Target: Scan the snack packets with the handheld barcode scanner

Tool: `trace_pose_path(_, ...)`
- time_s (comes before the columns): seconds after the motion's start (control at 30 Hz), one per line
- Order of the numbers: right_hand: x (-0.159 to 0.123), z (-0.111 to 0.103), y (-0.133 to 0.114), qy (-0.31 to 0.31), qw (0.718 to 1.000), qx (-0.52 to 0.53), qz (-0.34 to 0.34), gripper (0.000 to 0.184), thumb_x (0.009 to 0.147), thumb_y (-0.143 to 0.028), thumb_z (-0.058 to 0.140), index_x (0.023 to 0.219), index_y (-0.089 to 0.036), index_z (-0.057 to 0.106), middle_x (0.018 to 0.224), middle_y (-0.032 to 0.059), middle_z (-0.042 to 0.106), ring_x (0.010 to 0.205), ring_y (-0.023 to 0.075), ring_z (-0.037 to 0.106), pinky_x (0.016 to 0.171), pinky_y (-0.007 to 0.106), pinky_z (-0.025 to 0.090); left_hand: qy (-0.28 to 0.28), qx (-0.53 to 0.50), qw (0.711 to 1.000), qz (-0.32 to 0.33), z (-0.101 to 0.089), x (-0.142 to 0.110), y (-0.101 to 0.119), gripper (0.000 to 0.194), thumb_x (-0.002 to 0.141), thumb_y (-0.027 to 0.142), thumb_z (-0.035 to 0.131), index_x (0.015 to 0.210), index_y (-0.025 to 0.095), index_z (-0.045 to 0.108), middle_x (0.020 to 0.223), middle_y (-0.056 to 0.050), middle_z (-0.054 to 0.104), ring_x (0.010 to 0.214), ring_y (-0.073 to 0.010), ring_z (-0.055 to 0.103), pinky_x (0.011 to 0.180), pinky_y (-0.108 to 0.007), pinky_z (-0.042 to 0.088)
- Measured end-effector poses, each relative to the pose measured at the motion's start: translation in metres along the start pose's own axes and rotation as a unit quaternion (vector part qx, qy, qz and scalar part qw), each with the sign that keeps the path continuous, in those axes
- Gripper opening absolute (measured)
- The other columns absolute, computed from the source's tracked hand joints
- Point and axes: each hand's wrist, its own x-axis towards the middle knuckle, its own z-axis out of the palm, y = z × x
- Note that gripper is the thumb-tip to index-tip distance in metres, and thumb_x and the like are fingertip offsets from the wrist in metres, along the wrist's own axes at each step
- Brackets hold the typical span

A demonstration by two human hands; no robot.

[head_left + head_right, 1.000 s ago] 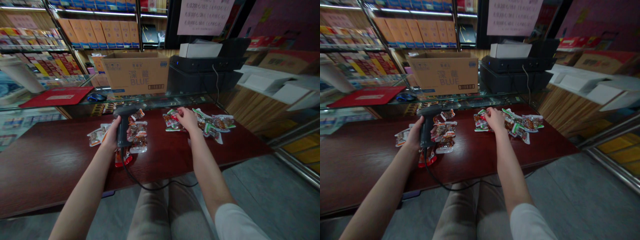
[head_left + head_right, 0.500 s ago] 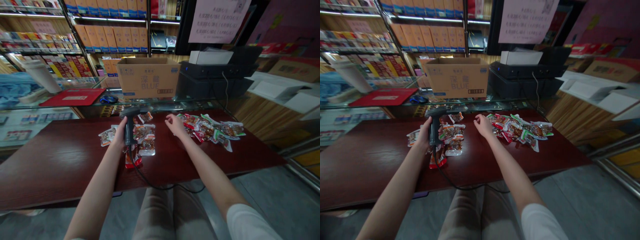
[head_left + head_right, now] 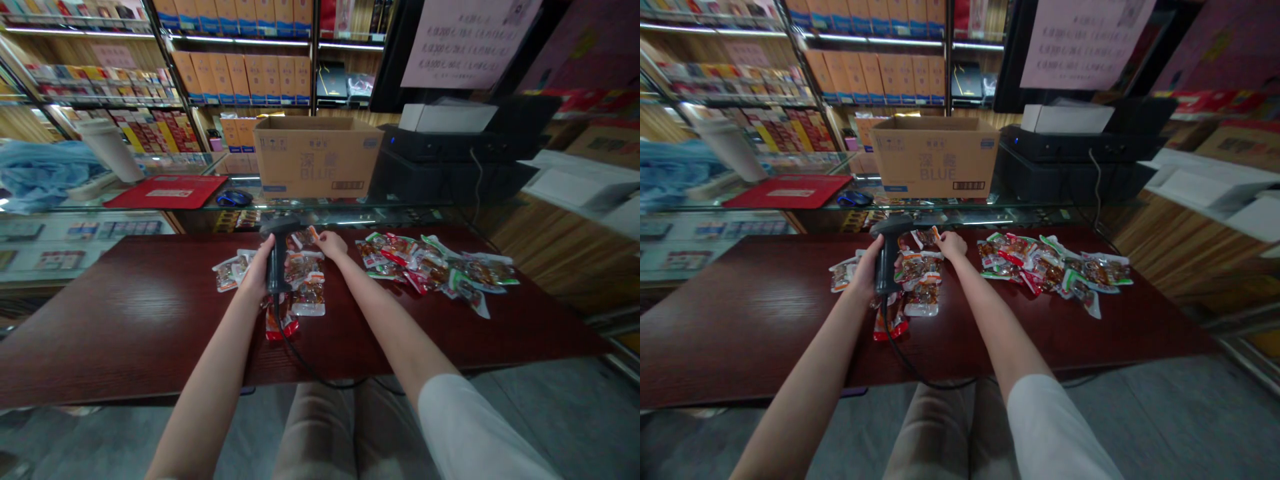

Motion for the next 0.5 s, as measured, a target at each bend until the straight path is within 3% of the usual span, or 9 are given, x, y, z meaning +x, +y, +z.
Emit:
trace_pose_path(0.1, -0.005, -0.003, -0.003, 0.042, 0.997, 0.029, 0.063, 0.024, 0.077, -0.022, 0.074, 0.065, -0.022, 0.054, 0.079, 0.0044, 0.070, 0.091, 0.0236, 0.069, 0.081, 0.033, 0.050, -0.002, 0.000, 1.000, -0.005, 0.001, -0.001, 0.002, 0.055, 0.085, 0.066, 0.057, 0.100, 0.014, 0.067, 0.055, 0.001, 0.054, 0.046, -0.0118, 0.050, 0.041, -0.022, 0.038)
trace_pose_path(0.23, -0.017, -0.024, -0.009, 0.030, 0.986, 0.142, 0.078, 0.026, 0.083, -0.023, 0.071, 0.069, -0.022, 0.049, 0.072, 0.0012, 0.068, 0.072, 0.0186, 0.073, 0.062, 0.027, 0.054, -0.003, -0.004, 1.000, 0.002, 0.003, -0.002, 0.004, 0.054, 0.085, 0.064, 0.059, 0.103, 0.013, 0.066, 0.055, 0.002, 0.053, 0.045, -0.0109, 0.050, 0.041, -0.020, 0.039)
trace_pose_path(0.33, -0.036, -0.056, -0.007, -0.003, 0.958, 0.280, 0.064, 0.028, 0.084, -0.026, 0.072, 0.075, -0.022, 0.046, 0.073, -0.0013, 0.069, 0.063, 0.0149, 0.073, 0.056, 0.024, 0.056, -0.006, 0.001, 1.000, -0.003, 0.005, -0.003, 0.004, 0.051, 0.085, 0.062, 0.061, 0.101, 0.014, 0.066, 0.054, 0.003, 0.052, 0.044, -0.0106, 0.050, 0.040, -0.020, 0.039)
trace_pose_path(0.5, -0.084, -0.119, 0.009, -0.016, 0.920, 0.392, 0.003, 0.036, 0.078, -0.035, 0.082, 0.079, -0.022, 0.049, 0.074, -0.0044, 0.068, 0.072, 0.0172, 0.078, 0.072, 0.030, 0.063, -0.048, 0.009, 0.999, -0.019, 0.012, -0.007, -0.001, 0.051, 0.081, 0.065, 0.064, 0.095, 0.016, 0.065, 0.054, 0.001, 0.054, 0.043, -0.0113, 0.049, 0.040, -0.021, 0.040)
